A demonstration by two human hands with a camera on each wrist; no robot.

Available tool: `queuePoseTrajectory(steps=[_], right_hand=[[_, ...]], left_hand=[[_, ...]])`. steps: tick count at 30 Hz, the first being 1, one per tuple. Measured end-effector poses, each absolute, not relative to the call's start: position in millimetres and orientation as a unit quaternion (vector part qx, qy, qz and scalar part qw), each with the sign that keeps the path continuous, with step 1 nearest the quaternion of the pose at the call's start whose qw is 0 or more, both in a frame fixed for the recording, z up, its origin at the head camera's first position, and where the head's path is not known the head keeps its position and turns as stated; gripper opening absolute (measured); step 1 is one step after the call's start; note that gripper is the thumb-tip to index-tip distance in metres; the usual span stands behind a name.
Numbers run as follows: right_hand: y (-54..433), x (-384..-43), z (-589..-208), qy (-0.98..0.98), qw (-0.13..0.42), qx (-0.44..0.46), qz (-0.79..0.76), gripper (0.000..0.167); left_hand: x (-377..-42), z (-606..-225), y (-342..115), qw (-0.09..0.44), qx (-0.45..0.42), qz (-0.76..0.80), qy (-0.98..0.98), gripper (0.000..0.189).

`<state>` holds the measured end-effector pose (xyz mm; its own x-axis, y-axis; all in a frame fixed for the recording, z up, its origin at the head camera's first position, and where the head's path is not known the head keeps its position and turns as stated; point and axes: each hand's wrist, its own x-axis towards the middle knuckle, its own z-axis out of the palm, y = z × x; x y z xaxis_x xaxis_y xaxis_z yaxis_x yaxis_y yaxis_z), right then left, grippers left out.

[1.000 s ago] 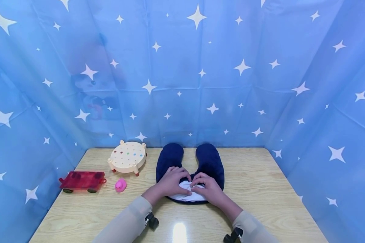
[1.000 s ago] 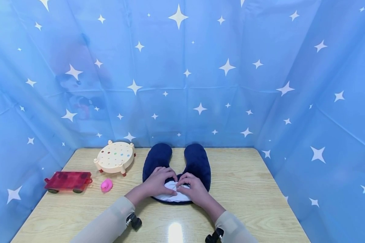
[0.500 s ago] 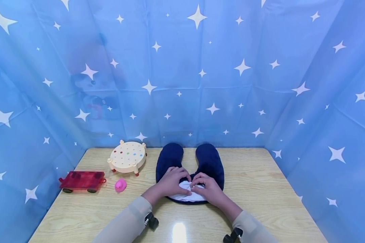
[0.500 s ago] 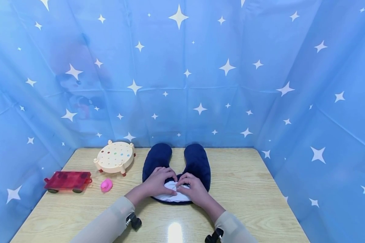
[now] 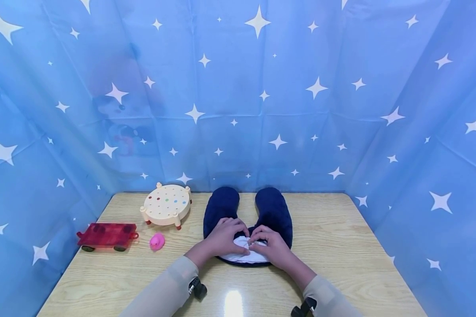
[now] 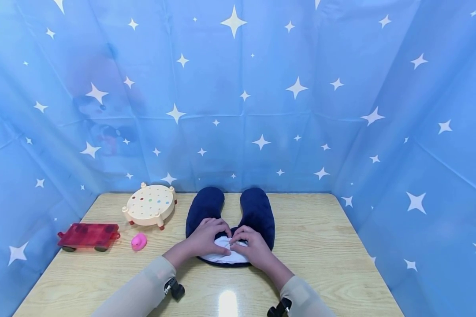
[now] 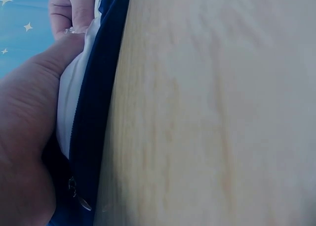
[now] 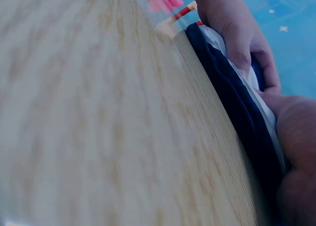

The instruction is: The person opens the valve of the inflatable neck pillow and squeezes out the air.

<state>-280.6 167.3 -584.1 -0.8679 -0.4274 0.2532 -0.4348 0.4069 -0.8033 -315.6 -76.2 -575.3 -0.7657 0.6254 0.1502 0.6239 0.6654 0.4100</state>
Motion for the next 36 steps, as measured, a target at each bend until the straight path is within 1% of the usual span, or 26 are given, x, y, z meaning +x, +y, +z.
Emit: queuePoseTrajectory(steps=[7, 17, 36], right_hand=[[166.7, -280.7, -583.6, -0.838, 0.006, 0.26, 0.48, 0.012], [166.1, -279.8, -582.2, -0.839, 0.007, 0.267, 0.475, 0.008], [165.9, -278.3, -580.2, -0.848, 0.007, 0.271, 0.456, 0.01]], left_hand=[[-314.4, -572.6, -75.9, 0.007, 0.339, 0.226, 0.913, 0.043], [-314.9, -573.1, -75.7, 0.01, 0.338, 0.229, 0.913, 0.043], [-314.4, -572.8, -76.2, 0.012, 0.34, 0.234, 0.911, 0.042]])
